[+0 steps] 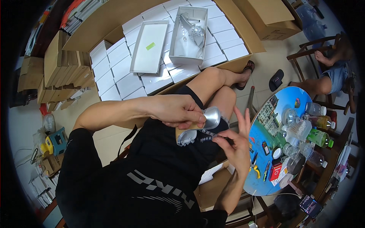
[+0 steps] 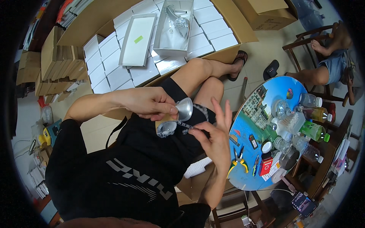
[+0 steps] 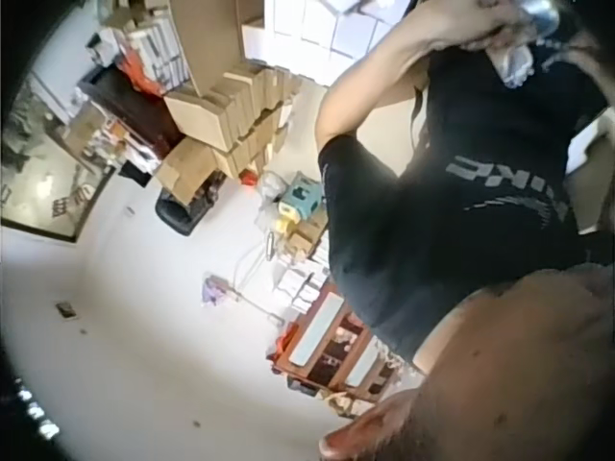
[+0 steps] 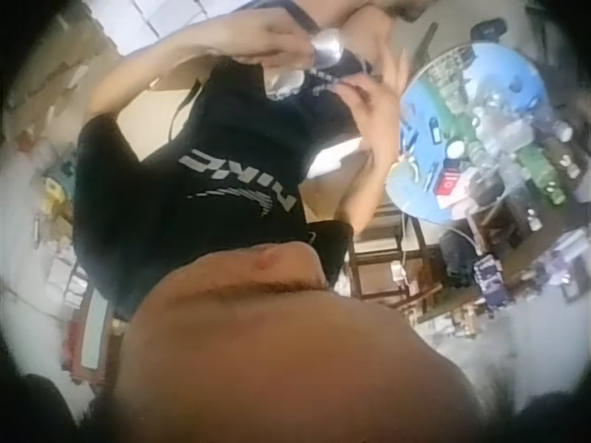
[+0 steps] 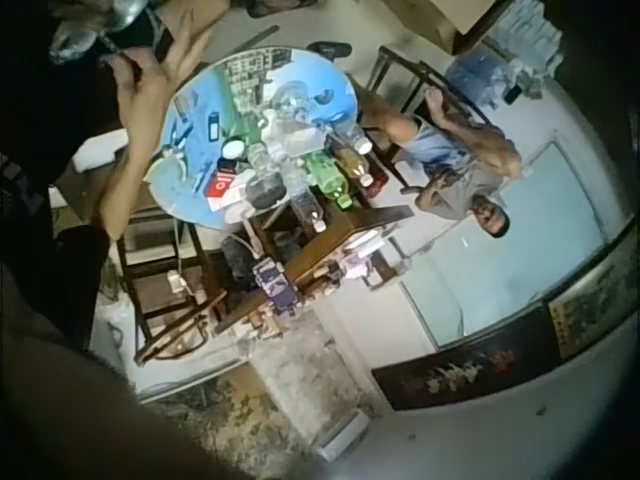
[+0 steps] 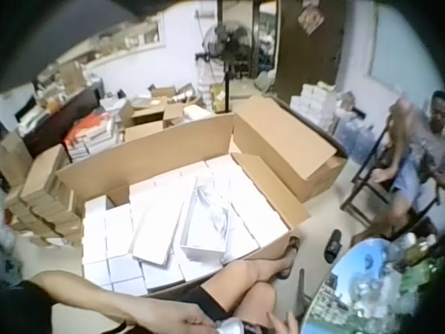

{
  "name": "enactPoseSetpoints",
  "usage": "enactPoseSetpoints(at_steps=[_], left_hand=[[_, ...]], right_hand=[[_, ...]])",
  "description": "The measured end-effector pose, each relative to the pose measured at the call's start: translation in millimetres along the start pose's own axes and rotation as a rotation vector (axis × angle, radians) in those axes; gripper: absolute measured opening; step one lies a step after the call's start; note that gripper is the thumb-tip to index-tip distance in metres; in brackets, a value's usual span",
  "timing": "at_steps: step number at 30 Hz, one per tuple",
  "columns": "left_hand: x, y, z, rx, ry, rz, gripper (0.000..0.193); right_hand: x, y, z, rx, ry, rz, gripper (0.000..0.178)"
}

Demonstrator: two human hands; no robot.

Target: The person sits on the floor and wraps a silver high-heeled shoe with tissue paper. They then place the wrapped shoe into a white shoebox and arrange the box among other boxes in a large cardboard container.

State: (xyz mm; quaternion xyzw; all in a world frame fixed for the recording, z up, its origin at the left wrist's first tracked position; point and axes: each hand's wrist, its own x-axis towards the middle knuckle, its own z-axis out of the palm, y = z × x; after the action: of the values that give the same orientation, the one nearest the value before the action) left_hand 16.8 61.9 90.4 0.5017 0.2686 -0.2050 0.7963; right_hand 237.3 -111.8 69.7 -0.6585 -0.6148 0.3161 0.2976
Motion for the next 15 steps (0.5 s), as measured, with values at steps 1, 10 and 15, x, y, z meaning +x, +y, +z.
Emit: enactPoseSetpoints(at_steps=[1, 10, 15], left_hand=[[-1, -1, -1, -0.015, 0.006, -0.011, 0.037], [4, -17, 10, -0.045, -0.098, 0.183, 0.033], [15, -30, 17, -0.02, -0.117, 0.405, 0.031]], right_hand=[[-2, 3, -4, 0.006, 0.003, 0.027, 0.018], [-14, 18, 6, 0.659, 0.11, 0.34, 0.038], [-17, 29, 8, 1.135, 0.233, 0.319, 0.052]])
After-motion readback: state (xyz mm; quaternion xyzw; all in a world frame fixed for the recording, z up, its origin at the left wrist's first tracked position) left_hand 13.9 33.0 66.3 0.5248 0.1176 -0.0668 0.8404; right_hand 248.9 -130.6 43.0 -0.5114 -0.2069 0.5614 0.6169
